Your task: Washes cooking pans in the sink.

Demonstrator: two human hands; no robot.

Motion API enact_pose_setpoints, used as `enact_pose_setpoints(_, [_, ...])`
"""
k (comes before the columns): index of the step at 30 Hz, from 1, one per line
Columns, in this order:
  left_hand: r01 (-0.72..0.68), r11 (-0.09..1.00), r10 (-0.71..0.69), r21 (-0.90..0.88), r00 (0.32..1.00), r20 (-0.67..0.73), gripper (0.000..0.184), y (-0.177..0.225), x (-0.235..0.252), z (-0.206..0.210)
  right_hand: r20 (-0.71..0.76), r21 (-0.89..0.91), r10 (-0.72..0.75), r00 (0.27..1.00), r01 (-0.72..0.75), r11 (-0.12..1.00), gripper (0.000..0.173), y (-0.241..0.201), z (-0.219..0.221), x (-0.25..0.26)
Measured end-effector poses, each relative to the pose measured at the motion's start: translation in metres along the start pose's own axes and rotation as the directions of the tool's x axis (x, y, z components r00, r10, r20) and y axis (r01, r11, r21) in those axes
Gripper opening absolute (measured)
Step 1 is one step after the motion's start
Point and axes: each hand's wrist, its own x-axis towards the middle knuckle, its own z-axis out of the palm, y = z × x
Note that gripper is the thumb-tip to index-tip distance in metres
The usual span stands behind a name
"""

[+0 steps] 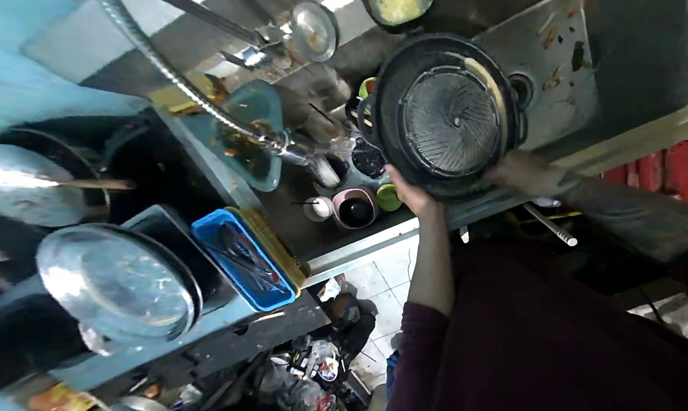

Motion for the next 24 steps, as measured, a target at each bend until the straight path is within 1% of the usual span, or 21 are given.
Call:
enact_pose_setpoints(1, [0.008, 1.0, -0.009, 0.007, 1.0, 0.011, 0.059, 0.0, -0.001, 0.0, 0.008, 0.014, -0.028, 1.0, 0.028, 1.0, 0.02, -0.019, 0.004, 0.002])
enact_pose_setpoints(2, [0.016, 1.0, -0.017, 0.026, 1.0, 0.016, 0.059, -0.001, -0.001, -0.002, -0.022, 0.002, -0.076, 0.997, 0.077, 0.997, 0.021, -0.037, 0.007, 0.008])
enact_pose_setpoints(3, [0.03, 0.999, -0.03, 0.043, 0.999, 0.011, 0.061, -0.002, -0.001, -0.003, -0.078, -0.017, -0.143, 0.987, 0.142, 0.99, 0.021, -0.052, 0.008, 0.017])
enact_pose_setpoints(5, [0.058, 0.995, -0.056, 0.085, 0.998, -0.018, 0.061, -0.002, 0.001, -0.006, -0.204, -0.037, -0.268, 0.942, 0.266, 0.963, 0.022, -0.076, 0.005, 0.041])
enact_pose_setpoints(7, [0.085, 0.992, -0.083, 0.093, 0.996, -0.025, 0.061, -0.002, 0.002, -0.009, -0.291, -0.019, -0.316, 0.903, 0.325, 0.945, 0.01, -0.094, -0.011, 0.078])
enact_pose_setpoints(8, [0.098, 0.99, -0.095, 0.099, 0.995, -0.037, 0.062, -0.002, 0.003, -0.009, -0.34, -0.011, -0.299, 0.892, 0.315, 0.949, 0.009, -0.098, -0.023, 0.1])
enact_pose_setpoints(10, [0.106, 0.989, -0.105, 0.102, 0.994, -0.021, 0.062, -0.002, 0.004, -0.011, -0.398, 0.03, -0.173, 0.901, 0.201, 0.979, 0.014, -0.102, -0.06, 0.138])
enact_pose_setpoints(12, [0.101, 0.988, -0.099, 0.116, 0.995, -0.029, 0.063, -0.003, 0.003, -0.013, -0.418, 0.123, 0.038, 0.908, 0.015, 0.992, 0.018, -0.087, -0.102, 0.164])
enact_pose_setpoints(13, [0.099, 0.987, -0.094, 0.13, 0.995, -0.044, 0.063, -0.004, 0.003, -0.013, -0.426, 0.186, 0.153, 0.892, -0.079, 0.979, 0.021, -0.07, -0.117, 0.172])
enact_pose_setpoints(15, [0.101, 0.982, -0.094, 0.157, 0.994, -0.053, 0.063, -0.004, 0.003, -0.013, -0.43, 0.328, 0.357, 0.829, -0.225, 0.917, 0.025, -0.025, -0.133, 0.18])
enact_pose_setpoints(17, [0.108, 0.982, -0.102, 0.153, 0.994, -0.044, 0.063, -0.003, 0.005, -0.012, -0.418, 0.421, 0.487, 0.767, -0.311, 0.852, 0.024, 0.007, -0.137, 0.178])
enact_pose_setpoints(18, [0.109, 0.982, -0.105, 0.151, 0.994, -0.037, 0.063, -0.004, 0.006, -0.011, -0.412, 0.437, 0.506, 0.758, -0.323, 0.84, 0.022, 0.012, -0.138, 0.178])
enact_pose_setpoints(19, [0.112, 0.981, -0.106, 0.16, 0.994, -0.04, 0.064, -0.004, 0.006, -0.01, -0.413, 0.433, 0.49, 0.768, -0.307, 0.847, 0.021, 0.012, -0.136, 0.177])
enact_pose_setpoints(20, [0.113, 0.978, -0.108, 0.176, 0.993, -0.038, 0.064, -0.003, 0.006, -0.01, -0.428, 0.418, 0.432, 0.794, -0.25, 0.873, 0.022, 0.006, -0.133, 0.178])
enact_pose_setpoints(21, [0.11, 0.976, -0.104, 0.188, 0.994, -0.042, 0.063, -0.003, 0.006, -0.009, -0.461, 0.383, 0.334, 0.822, -0.155, 0.911, 0.022, -0.005, -0.128, 0.18])
enact_pose_setpoints(22, [0.104, 0.976, -0.098, 0.191, 0.994, -0.044, 0.062, -0.003, 0.005, -0.008, -0.5, 0.325, 0.196, 0.843, -0.028, 0.945, 0.02, -0.02, -0.119, 0.18])
enact_pose_setpoints(23, [0.099, 0.977, -0.092, 0.187, 0.995, -0.045, 0.061, -0.002, 0.005, -0.007, -0.524, 0.244, 0.029, 0.851, 0.117, 0.963, 0.014, -0.038, -0.107, 0.176])
enact_pose_setpoints(24, [0.093, 0.978, -0.087, 0.187, 0.995, -0.041, 0.06, -0.001, 0.004, -0.006, -0.521, 0.15, -0.137, 0.843, 0.249, 0.957, 0.008, -0.054, -0.094, 0.17])
